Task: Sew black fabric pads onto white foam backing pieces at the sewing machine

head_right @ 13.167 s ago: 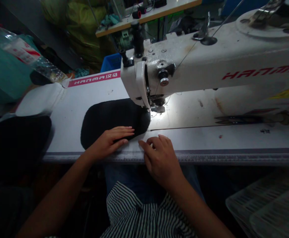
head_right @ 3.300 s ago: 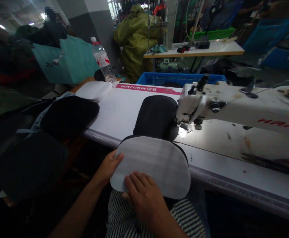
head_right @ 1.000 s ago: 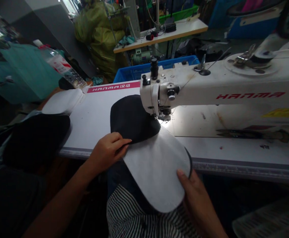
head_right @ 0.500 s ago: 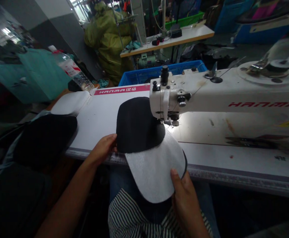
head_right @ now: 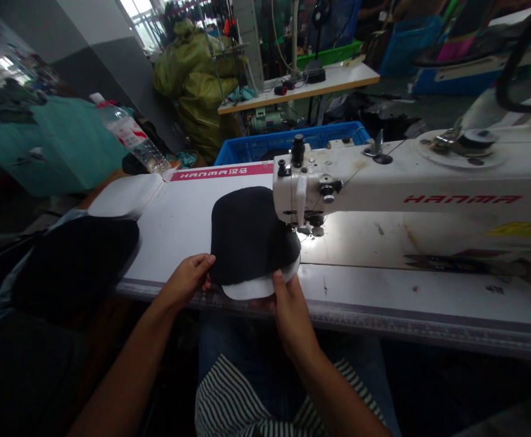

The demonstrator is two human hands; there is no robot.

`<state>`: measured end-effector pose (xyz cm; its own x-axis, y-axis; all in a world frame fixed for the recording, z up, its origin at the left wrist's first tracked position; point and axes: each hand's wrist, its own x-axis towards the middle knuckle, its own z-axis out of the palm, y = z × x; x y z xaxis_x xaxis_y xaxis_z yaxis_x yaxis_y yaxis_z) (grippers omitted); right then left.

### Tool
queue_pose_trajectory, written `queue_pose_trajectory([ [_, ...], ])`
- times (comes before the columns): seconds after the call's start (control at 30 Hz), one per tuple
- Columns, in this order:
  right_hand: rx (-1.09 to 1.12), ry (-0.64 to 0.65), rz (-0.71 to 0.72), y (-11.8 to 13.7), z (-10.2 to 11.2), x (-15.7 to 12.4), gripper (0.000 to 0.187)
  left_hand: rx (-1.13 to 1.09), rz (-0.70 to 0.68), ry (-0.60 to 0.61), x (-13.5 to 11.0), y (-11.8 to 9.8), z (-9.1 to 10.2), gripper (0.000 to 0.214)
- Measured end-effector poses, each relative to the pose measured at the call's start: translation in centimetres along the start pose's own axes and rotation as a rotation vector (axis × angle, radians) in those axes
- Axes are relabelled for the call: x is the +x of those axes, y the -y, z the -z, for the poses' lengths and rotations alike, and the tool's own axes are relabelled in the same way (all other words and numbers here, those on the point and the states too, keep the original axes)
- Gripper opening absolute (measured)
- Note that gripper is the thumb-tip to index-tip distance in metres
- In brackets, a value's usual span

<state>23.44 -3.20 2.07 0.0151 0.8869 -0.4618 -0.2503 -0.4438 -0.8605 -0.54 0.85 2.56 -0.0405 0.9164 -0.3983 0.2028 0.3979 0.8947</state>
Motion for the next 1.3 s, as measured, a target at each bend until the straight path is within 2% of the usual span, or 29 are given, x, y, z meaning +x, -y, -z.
queue_pose_trajectory([
  [0.13, -0.185, 0.138, -0.060, 1.1, 1.7, -0.7, 0.053, -0.002, 0.025, 0.020, -0.2, 0.5, -0.2, 0.058],
  [0.2, -0.237, 0.142, -0.040, 1.9, 1.3, 0.0, 0.044, 0.001, 0.038, 0.029, -0.2, 0.7, -0.4, 0.057],
  [0.33, -0.204, 0.143, -0.007, 3.2, -0.8, 2.7, 0.026, 0.013, 0.042, 0.014, 0.1, 1.0, -0.3, 0.058],
  [0.5, -0.143, 0.143, -0.055, 3.2, -1.0, 4.4, 0.031, 0.027, 0.046, 0.029, 0.3, 0.6, 0.2, 0.058],
  [0.67, -0.078, 0.142, -0.091, 3.1, -1.9, 5.6, 0.034, 0.055, 0.046, 0.049, -0.3, 0.0, -0.3, 0.058],
  [0.77, -0.090, 0.166, -0.099, 3.5, -2.7, 6.6, 0.031, 0.090, 0.043, 0.101, -0.4, -0.2, -0.5, 0.058],
  [0.83, -0.141, 0.200, -0.095, 3.8, -2.3, 6.6, 0.027, 0.163, 0.017, 0.065, -0.6, -0.3, -0.3, 0.056],
  [0.93, -0.285, 0.274, -0.057, 4.2, -0.2, 5.4, 0.024, 0.429, -0.149, -0.153, -1.3, -0.6, 0.0, 0.052],
  [1.0, -0.512, 0.285, 0.081, 4.1, 1.8, 4.4, 0.019, 0.649, -0.393, -0.267, -2.0, -1.0, -0.5, 0.041],
  [1.03, -0.699, 0.251, 0.208, 4.0, 2.7, 3.9, 0.017, 0.756, -0.543, -0.269, -2.1, -1.2, -1.1, 0.036],
  [1.1, -1.047, 0.185, 0.435, 3.5, 4.0, 3.4, 0.019, 0.959, -0.830, -0.164, -1.9, -1.7, -3.1, 0.049],
  [1.17, -1.322, 0.144, 0.606, 2.8, 4.6, 3.3, 0.024, 1.141, -1.031, -0.014, -0.6, -2.1, -5.4, 0.057],
  [1.23, -1.520, 0.118, 0.761, 2.1, 4.7, 3.6, 0.024, 1.256, -1.141, 0.116, 1.3, -2.4, -7.2, 0.051],
  [1.3, -1.556, 0.081, 0.839, 1.5, 4.8, 3.8, 0.023, 1.279, -1.187, 0.229, 3.3, -2.7, -8.1, 0.043],
])
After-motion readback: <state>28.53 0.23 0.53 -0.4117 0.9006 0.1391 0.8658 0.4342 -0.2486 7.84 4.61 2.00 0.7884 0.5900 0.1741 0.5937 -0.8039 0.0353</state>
